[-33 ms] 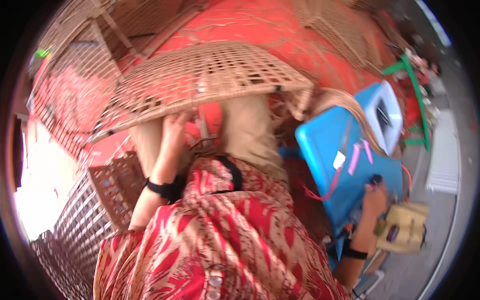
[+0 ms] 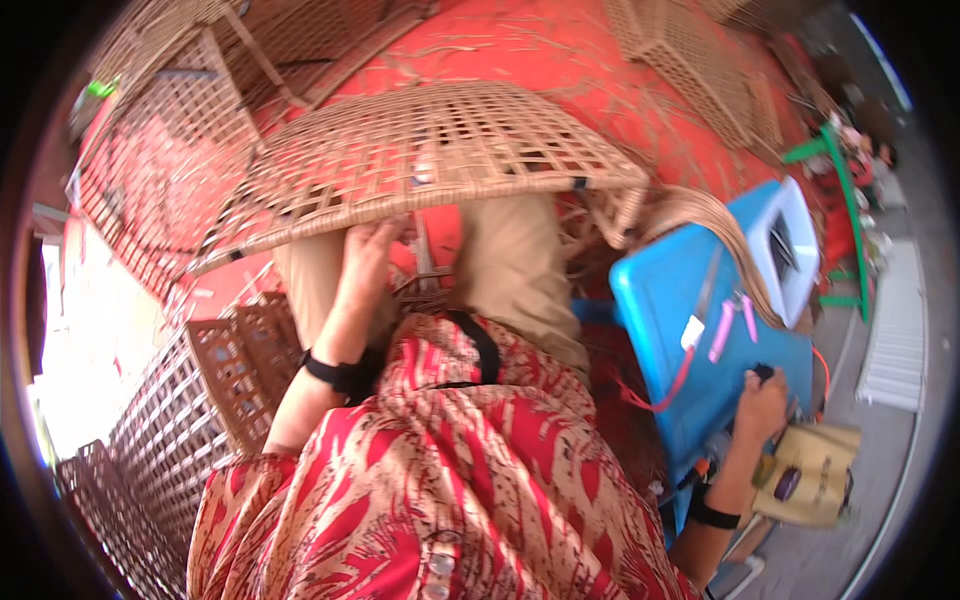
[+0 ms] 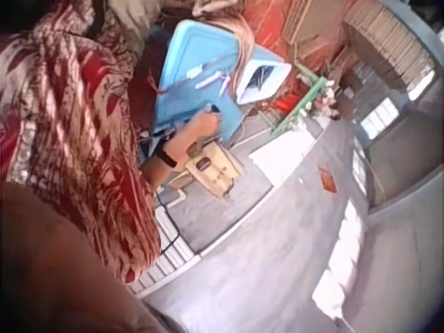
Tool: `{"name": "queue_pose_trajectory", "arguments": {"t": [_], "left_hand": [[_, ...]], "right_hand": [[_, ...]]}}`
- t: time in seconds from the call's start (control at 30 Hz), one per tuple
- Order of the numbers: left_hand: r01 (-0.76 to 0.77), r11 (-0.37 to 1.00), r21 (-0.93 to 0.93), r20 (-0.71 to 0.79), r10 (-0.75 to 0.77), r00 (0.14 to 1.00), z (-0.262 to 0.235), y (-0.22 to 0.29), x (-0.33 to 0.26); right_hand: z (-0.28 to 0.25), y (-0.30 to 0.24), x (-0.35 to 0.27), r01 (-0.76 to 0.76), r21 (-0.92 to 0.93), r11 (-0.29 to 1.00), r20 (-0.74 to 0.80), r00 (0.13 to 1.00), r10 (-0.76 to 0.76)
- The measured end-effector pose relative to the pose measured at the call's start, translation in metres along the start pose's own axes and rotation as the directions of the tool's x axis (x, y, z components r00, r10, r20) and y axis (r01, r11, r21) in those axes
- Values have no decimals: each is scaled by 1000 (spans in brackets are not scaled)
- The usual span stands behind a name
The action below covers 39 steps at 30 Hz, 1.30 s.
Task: The worker is assembling and finishing wicker or rattan furniture parts using a pneumatic nail gun and pliers.
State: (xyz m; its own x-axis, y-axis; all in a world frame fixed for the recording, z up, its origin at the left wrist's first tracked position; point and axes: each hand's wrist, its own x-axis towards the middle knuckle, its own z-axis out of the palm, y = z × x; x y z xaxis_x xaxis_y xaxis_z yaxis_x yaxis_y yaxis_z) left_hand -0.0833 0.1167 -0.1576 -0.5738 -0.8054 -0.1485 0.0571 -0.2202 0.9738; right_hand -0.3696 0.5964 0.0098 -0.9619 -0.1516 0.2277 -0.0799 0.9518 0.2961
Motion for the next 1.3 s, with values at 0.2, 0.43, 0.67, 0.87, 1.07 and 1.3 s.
{"name": "queue_pose_trajectory", "arguments": {"t": [0.2, 0.43, 0.67, 0.87, 1.07, 1.3], "left_hand": [[37, 998, -45, -7, -37, 999, 7, 12, -9], [-109, 936, -334, -87, 84, 993, 11, 21, -2], [-74, 956, -283, -109, 45, 993, 11, 19, -1], [455, 889, 52, 320, -447, 835, 23, 45, -28], [-160, 986, -55, 353, 169, 920, 43, 71, -57], [199, 836, -511, 399, 26, 916, 49, 74, -65]], "right_hand": [[21, -81, 42, 75, 554, 829, 231, 943, -240], [68, -56, 56, 38, 636, 771, 174, 966, -191], [-3, -31, 54, 164, 211, 964, -164, 978, -130], [-115, -134, 11, 53, 974, 220, -6, 978, -209], [-133, -272, -62, -276, 957, -89, 117, 646, -755], [-134, -335, -90, -497, 861, -106, -49, 127, -991]]}}
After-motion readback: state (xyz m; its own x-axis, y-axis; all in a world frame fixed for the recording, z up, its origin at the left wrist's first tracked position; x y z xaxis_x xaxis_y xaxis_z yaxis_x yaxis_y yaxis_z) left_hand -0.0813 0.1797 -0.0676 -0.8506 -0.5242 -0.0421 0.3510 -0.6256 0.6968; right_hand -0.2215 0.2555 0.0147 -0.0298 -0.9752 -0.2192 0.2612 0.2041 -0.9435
